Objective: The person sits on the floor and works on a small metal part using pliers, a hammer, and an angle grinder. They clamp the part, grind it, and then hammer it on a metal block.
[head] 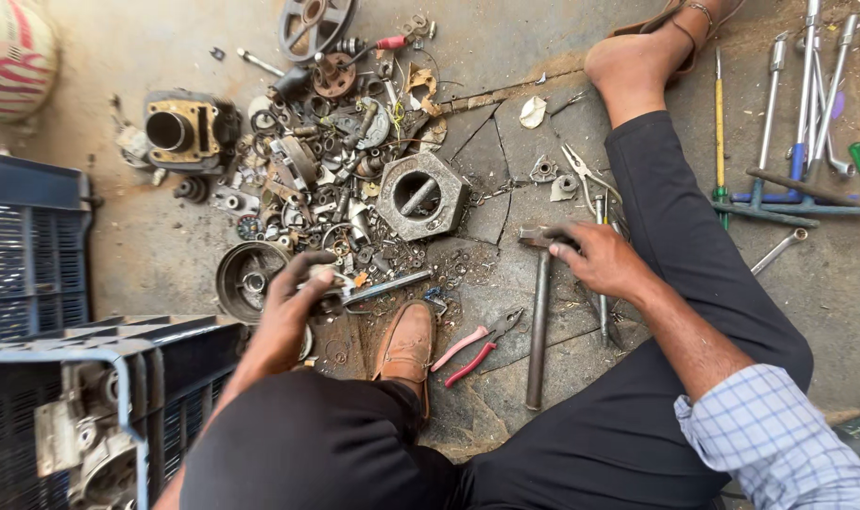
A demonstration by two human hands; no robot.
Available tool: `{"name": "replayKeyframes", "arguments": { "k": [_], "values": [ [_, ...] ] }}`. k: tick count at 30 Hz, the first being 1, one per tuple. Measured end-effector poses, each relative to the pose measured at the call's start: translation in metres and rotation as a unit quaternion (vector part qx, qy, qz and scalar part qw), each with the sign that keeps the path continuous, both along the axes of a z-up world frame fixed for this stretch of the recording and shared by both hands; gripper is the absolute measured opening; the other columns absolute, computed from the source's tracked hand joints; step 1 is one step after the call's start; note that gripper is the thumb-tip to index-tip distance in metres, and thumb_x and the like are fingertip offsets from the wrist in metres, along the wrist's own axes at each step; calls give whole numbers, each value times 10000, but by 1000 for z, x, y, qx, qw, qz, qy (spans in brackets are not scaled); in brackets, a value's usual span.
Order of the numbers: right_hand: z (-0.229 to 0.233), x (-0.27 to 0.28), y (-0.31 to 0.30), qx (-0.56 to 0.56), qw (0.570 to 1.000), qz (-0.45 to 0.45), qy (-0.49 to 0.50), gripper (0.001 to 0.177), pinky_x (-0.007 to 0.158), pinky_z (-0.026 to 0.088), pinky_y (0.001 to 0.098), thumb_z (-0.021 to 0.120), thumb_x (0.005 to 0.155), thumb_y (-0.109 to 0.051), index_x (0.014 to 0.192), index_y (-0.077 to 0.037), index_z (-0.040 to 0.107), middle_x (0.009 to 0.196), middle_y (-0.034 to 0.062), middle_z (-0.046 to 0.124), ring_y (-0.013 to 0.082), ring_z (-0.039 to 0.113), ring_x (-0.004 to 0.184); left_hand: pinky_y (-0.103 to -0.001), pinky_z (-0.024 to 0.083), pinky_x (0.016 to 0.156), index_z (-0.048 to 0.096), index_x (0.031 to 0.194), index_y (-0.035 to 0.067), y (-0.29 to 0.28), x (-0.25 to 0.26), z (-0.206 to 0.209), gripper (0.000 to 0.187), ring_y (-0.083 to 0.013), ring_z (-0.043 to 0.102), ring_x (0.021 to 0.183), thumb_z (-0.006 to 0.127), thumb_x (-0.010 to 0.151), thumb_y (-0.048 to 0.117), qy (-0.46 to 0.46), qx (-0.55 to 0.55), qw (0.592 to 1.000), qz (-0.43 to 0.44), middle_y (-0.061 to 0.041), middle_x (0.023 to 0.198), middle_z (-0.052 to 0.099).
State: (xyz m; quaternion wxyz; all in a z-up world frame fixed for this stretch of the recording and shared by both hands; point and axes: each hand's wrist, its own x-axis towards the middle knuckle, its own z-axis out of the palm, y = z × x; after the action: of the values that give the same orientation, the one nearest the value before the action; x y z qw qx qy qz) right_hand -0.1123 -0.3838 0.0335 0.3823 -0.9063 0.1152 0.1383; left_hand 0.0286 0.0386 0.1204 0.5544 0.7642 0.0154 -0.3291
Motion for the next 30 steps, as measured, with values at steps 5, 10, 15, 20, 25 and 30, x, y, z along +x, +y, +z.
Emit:
{"name": "replayKeyframes", "arguments": {
  "k": [5, 10, 15, 20, 25, 30],
  "values": [
    [-21, -7, -9, 39, 999, -20, -6, 334, 848, 555, 412, 652, 964, -255, 1238, -75, 716, 1029, 142, 764, 255, 723, 924, -301, 578, 736, 630, 1302, 86, 29, -21, 80, 388, -130, 676, 850, 662, 939, 220, -84, 23, 996, 18, -31, 1004, 701],
    [-42, -8, -15, 165, 983, -76, 8, 341, 804, 555, 363, 678, 957, -238, 1249, -66, 717, 999, 105, 781, 201, 709, 876, -304, 534, 748, 646, 1292, 74, 64, -24, 163, 373, -118, 655, 861, 675, 954, 228, -180, 152, 971, 39, -52, 989, 713],
    [-40, -4, -11, 190, 979, -75, -24, 339, 826, 553, 332, 681, 944, -211, 1250, -68, 705, 1039, 81, 772, 166, 706, 914, -322, 531, 745, 608, 1270, 14, 88, -32, 220, 393, -134, 654, 856, 700, 964, 243, -291, 190, 937, -43, -81, 964, 719],
    [-20, 9, 57, -27, 998, 32, -45, 339, 915, 555, 367, 734, 943, -263, 1256, -134, 720, 1183, 91, 744, 223, 700, 1027, -321, 556, 722, 610, 1288, 49, 81, -44, 245, 414, -146, 694, 849, 703, 945, 262, -328, 194, 922, -71, -95, 954, 735],
    [-55, 48, 181, -194, 963, 176, -59, 363, 902, 553, 479, 613, 943, -180, 1306, -181, 623, 1219, 127, 600, 332, 635, 1090, -403, 546, 747, 600, 1244, 16, 53, -48, 232, 427, -265, 729, 886, 743, 919, 254, -438, 178, 872, -129, -175, 961, 751],
    [-119, 72, 244, -308, 916, 214, -143, 162, 864, 518, 496, 625, 901, -164, 1014, -79, 703, 1090, 146, 626, 330, 629, 1072, -455, 537, 675, 596, 1217, 38, 75, -56, 232, 427, -318, 700, 758, 730, 870, 247, -375, 183, 895, -157, -206, 888, 722]
  ]
}}
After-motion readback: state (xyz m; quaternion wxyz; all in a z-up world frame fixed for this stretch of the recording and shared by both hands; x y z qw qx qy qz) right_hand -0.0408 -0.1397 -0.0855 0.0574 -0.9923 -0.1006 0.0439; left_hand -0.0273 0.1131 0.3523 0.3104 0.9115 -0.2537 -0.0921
